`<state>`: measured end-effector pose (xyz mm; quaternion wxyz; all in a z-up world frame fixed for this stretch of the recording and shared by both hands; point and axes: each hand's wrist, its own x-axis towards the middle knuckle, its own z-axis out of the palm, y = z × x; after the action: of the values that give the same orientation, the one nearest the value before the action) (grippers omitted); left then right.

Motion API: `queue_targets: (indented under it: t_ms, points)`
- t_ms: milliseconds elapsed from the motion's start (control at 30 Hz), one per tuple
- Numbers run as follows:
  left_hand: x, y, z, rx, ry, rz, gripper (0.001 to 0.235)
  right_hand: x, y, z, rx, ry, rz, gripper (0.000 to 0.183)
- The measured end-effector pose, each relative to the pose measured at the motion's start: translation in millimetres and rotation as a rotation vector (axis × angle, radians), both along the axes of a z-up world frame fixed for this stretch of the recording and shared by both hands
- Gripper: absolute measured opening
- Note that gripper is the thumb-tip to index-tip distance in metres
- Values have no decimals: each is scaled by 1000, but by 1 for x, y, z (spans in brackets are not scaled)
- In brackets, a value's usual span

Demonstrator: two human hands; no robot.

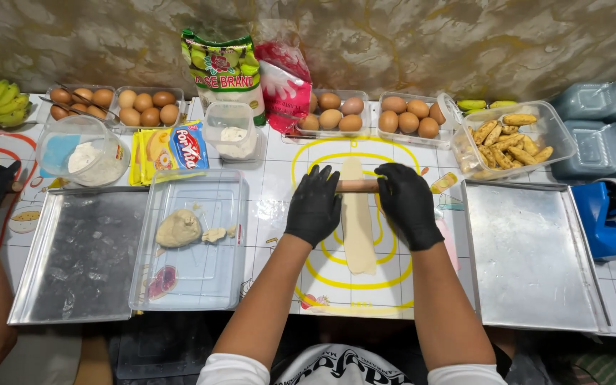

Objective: The person rolls out a piece of dough on a silicone mat using a rolling pin. They then place a piece of fried plantain on the dough and roll it up into a cylinder. The finished roll is placed on a metal tray, and the person picks up another piece of dough to repeat the process.

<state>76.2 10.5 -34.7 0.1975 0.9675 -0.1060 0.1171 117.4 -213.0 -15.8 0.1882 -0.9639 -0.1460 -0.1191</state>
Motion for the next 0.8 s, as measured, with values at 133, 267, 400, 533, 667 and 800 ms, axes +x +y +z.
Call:
queue_targets:
  t_ms: [133,267,400,533,667,800]
  points:
    - [-20,-5,12,2,112,-17,62,-43,24,32,-216,113,59,44]
    - [-1,-9,1,47,119,17,68,-34,31,27,-243,117,59,54]
    - [28,-10,-4,96,170,76,76,4,26,-8,-246,109,61,60]
    - [55,-11,-22,74,150,99,81,28,24,-28,-209,8,61,61]
    - [58,-5,-43,16,-50,101,76,28,23,-33,8,-156,79,66]
    - [58,0,-44,-98,-355,61,46,31,15,-26,111,-140,30,35]
